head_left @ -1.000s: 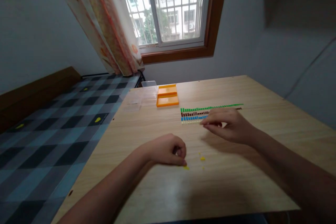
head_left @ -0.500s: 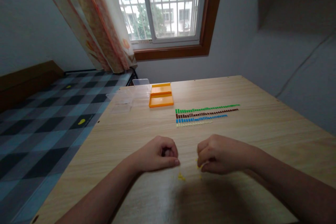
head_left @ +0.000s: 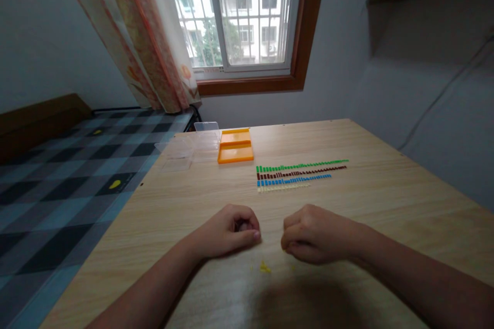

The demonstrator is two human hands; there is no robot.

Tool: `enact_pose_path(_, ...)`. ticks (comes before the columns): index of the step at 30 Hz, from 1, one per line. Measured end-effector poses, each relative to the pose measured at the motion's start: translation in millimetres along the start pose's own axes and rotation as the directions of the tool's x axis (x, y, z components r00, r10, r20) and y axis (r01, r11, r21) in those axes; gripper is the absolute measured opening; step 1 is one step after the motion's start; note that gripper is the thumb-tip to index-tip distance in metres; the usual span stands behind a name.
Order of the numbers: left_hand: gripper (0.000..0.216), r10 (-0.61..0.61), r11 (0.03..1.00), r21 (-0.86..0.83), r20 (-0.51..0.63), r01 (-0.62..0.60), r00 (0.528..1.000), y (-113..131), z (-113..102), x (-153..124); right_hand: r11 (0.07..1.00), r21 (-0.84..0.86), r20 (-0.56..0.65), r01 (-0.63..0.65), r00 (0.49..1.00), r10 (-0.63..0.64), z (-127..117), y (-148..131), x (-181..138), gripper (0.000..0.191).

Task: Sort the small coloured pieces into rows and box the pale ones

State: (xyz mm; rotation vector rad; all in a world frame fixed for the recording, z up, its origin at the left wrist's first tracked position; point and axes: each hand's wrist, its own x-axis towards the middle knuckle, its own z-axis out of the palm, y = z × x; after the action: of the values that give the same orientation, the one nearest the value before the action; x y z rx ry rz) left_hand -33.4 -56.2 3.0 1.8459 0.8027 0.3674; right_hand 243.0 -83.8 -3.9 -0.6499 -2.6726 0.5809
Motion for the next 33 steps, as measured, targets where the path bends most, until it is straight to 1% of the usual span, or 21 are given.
enact_pose_path(2,0.030,0.026,0.997,0.077,-0.058,-0.021,0.998,-1,1,1,1.000,0.004,-0.099,-0.027,0.995,0.027,-2,6,0,0.017)
enact_pose_path(4,0.026,0.070,0.980,0.195,-0.157,-0.039,0.985,-1,1,2,0.996,-0.035,-0.184,-0.084,0.980,0.077,-5,14,1,0.018)
enact_pose_path(5,0.024,0.093,0.968,0.247,-0.209,-0.039,0.973,-2,1,4,0.992,-0.066,-0.203,-0.111,0.975,0.096,-5,20,2,0.020)
enact_pose_path(7,0.019,0.124,0.950,0.311,-0.286,-0.030,0.950,-1,2,6,0.985,-0.118,-0.186,-0.129,0.977,0.106,-5,31,6,0.022)
enact_pose_path(9,0.017,0.141,0.939,0.342,-0.321,-0.025,0.937,-1,2,8,0.983,-0.145,-0.166,-0.113,0.982,0.088,-1,39,10,0.024)
enact_pose_path(10,0.017,0.150,0.932,0.361,-0.325,-0.024,0.934,-1,3,8,0.983,-0.154,-0.177,-0.104,0.981,0.076,1,42,11,0.025)
enact_pose_path(12,0.017,0.171,0.904,0.427,-0.299,-0.028,0.939,-1,4,8,0.982,-0.166,-0.229,-0.092,0.972,0.052,4,45,13,0.026)
enact_pose_path(14,0.018,0.205,0.848,0.528,-0.253,-0.042,0.946,-1,5,7,0.983,-0.159,-0.289,-0.096,0.956,0.046,5,45,11,0.027)
enact_pose_path(16,0.019,0.240,0.778,0.626,-0.213,-0.057,0.947,-2,6,7,0.985,-0.137,-0.320,-0.107,0.946,0.059,4,44,8,0.026)
enact_pose_path(18,0.020,0.265,0.723,0.688,-0.193,-0.062,0.945,-1,9,7,0.987,-0.112,-0.302,-0.119,0.950,0.080,2,41,4,0.024)
enact_pose_path(21,0.023,0.275,0.653,0.753,-0.147,-0.073,0.950,2,14,9,0.983,-0.121,-0.211,-0.140,0.971,0.112,0,38,2,0.024)
enact_pose_path(23,0.026,0.274,0.627,0.775,-0.122,-0.080,0.954,4,18,10,0.978,-0.147,-0.173,-0.148,0.977,0.122,1,36,5,0.025)
enact_pose_path(26,0.027,0.265,0.620,0.782,-0.128,-0.067,0.956,5,20,11,0.975,-0.163,-0.177,-0.152,0.976,0.123,3,35,8,0.026)
enact_pose_path(29,0.026,0.251,0.635,0.771,-0.154,-0.042,0.956,3,19,11,0.976,-0.151,-0.206,-0.156,0.971,0.124,4,36,7,0.028)
enact_pose_path(33,0.027,0.203,0.691,0.722,-0.244,0.038,0.948,-3,15,10,0.981,-0.129,-0.217,-0.143,0.970,0.113,6,36,4,0.028)
